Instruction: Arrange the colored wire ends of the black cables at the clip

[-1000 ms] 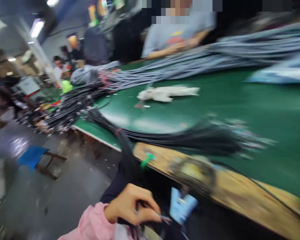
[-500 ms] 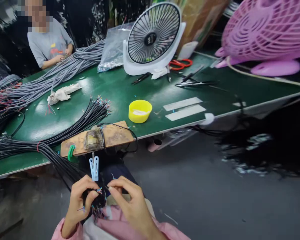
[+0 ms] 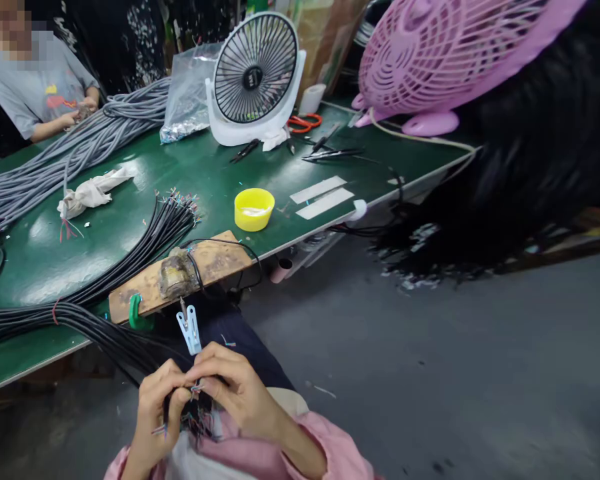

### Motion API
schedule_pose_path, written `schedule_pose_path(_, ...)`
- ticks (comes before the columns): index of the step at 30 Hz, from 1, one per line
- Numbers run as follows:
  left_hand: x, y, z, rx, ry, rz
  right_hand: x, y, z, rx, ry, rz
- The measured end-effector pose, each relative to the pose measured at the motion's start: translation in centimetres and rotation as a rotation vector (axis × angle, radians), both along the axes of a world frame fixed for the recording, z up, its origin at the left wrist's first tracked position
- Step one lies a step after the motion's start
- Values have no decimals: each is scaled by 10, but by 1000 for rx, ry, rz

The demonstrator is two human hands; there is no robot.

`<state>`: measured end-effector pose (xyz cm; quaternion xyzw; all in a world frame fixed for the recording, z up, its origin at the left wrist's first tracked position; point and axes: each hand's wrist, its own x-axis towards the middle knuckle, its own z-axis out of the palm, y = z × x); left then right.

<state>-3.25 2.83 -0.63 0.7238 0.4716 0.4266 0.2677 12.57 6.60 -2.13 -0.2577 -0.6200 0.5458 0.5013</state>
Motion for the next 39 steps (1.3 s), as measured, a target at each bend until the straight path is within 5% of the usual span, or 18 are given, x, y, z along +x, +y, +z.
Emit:
schedule_pose_path(13, 11, 6, 1, 151, 153, 53, 21, 9, 4, 183, -194, -37)
schedule_pose_path(19, 19, -7, -2, 226, 167, 30, 15, 5, 7, 62, -112, -41)
schedule_pose_path(28, 16, -9, 25, 193, 310, 11, 21, 9, 17, 366, -198, 36)
schedule_pose_path(35, 20, -11, 8, 234, 175, -15, 10, 6, 2, -25, 113, 112)
schedule_pose_path(39, 22, -6, 17, 191, 217, -61, 15, 6, 8, 241, -64, 43)
